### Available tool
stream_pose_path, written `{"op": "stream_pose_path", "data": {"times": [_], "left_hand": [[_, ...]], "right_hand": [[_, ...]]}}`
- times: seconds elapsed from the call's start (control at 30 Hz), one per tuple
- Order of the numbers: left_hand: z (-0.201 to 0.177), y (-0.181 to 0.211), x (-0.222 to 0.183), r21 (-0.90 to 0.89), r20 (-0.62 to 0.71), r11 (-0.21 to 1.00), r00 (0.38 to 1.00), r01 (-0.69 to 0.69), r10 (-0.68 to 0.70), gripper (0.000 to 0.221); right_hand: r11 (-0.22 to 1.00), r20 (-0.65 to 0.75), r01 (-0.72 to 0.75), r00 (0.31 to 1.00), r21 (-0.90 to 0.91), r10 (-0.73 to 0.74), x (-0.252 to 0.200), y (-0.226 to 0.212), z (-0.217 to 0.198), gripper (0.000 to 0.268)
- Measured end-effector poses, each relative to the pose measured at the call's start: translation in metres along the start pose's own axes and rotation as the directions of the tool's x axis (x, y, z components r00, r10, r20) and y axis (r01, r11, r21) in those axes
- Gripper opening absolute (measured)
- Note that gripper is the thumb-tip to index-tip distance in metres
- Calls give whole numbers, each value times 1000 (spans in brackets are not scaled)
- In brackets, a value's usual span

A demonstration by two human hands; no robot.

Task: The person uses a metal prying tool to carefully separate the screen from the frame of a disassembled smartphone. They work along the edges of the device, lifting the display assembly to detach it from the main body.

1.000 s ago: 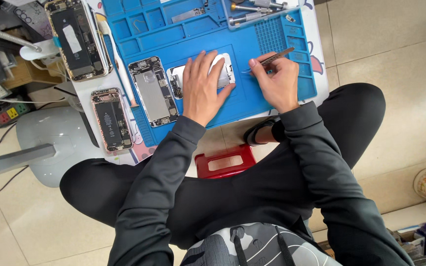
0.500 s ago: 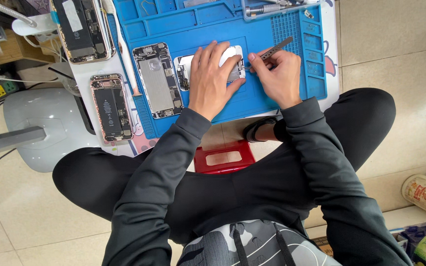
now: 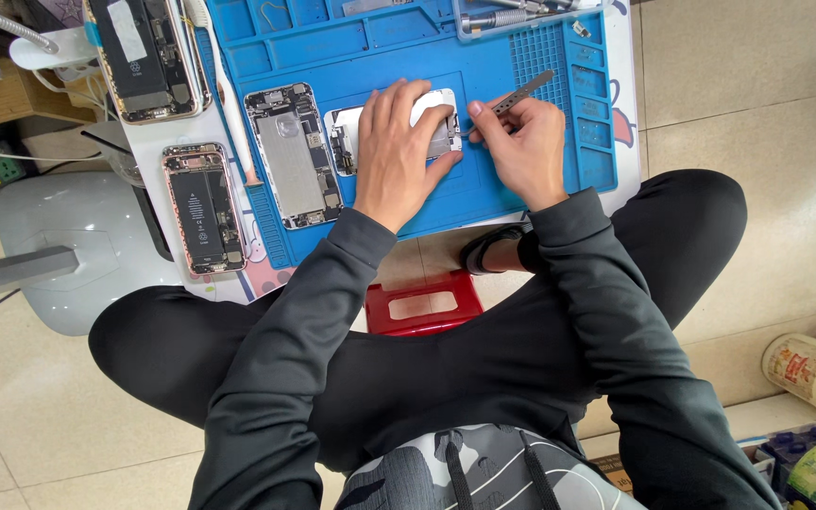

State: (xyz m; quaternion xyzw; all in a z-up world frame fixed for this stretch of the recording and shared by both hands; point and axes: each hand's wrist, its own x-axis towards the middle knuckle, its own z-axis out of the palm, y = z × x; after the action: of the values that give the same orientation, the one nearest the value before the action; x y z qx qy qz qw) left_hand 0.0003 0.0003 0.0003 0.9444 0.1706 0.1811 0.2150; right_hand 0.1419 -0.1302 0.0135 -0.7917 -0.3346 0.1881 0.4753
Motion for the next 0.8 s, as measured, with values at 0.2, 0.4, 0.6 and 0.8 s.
{"op": "stream_pose_path", "data": {"times": [0.2,0.4,0.6,0.8], "left_hand": [[-2,2,-1,-15,-1,1000,1000,-7,7,48],[8,-5,-5,-26,79,999,997,21,-19,45],[8,-5,-5,-32,74,999,997,16,-14,51],[2,-2,-5,-15,62,1000,998,-6,7,38]], "right_hand": [[1000,-8,-22,1000,13,22,-4,-5,1,28],[986,-65,60,997,158,-50,-5,-5,0,18],[990,-45,29,999,137,-23,-5,-12,-22,14],[999,19,51,999,-14,-51,9,10,-82,16]]}}
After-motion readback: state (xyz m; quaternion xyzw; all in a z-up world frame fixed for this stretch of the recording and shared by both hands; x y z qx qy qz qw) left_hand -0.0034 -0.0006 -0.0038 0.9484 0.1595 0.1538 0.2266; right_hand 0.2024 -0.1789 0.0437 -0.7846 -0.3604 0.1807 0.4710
